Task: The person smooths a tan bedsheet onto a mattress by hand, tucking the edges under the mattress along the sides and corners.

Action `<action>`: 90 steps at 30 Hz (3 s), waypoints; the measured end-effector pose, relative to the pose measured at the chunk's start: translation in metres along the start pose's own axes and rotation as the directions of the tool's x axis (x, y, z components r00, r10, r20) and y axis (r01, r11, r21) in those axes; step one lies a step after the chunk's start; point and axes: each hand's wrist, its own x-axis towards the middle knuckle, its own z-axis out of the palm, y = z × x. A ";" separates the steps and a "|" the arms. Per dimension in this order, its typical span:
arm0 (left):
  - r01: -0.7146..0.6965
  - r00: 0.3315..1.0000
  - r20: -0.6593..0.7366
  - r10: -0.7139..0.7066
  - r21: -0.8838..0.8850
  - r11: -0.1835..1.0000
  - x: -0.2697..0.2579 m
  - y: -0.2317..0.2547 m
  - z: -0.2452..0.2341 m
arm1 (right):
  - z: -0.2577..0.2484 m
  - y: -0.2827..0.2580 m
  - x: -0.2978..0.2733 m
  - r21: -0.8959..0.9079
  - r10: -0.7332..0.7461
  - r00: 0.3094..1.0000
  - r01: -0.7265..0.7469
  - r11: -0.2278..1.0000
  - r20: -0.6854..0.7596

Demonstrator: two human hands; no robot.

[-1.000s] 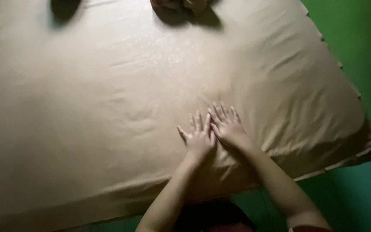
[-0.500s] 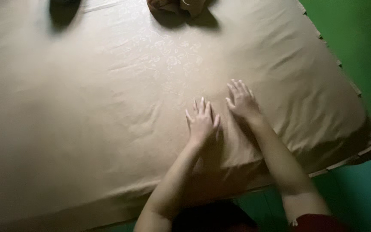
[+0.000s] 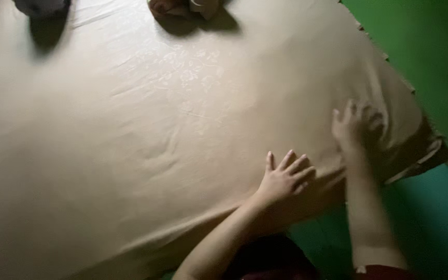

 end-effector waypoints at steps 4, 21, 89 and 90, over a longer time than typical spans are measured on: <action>0.287 0.954 -0.118 -0.275 0.105 0.952 0.037 -0.030 0.021 | 0.021 -0.055 0.015 0.039 -0.210 0.978 0.211 0.977 -0.020; 0.325 0.920 -0.218 -0.326 -0.045 0.945 0.145 0.031 0.015 | 0.009 0.073 0.014 -0.088 -0.125 0.991 0.121 0.989 -0.044; -0.162 0.941 -0.224 0.253 0.358 0.920 0.240 0.181 0.103 | 0.030 0.266 0.041 0.186 0.259 0.959 -0.276 0.943 0.111; -0.222 0.943 -0.162 0.292 0.350 0.910 0.230 0.179 0.104 | 0.032 0.271 0.035 0.058 0.193 0.981 -0.192 0.980 -0.007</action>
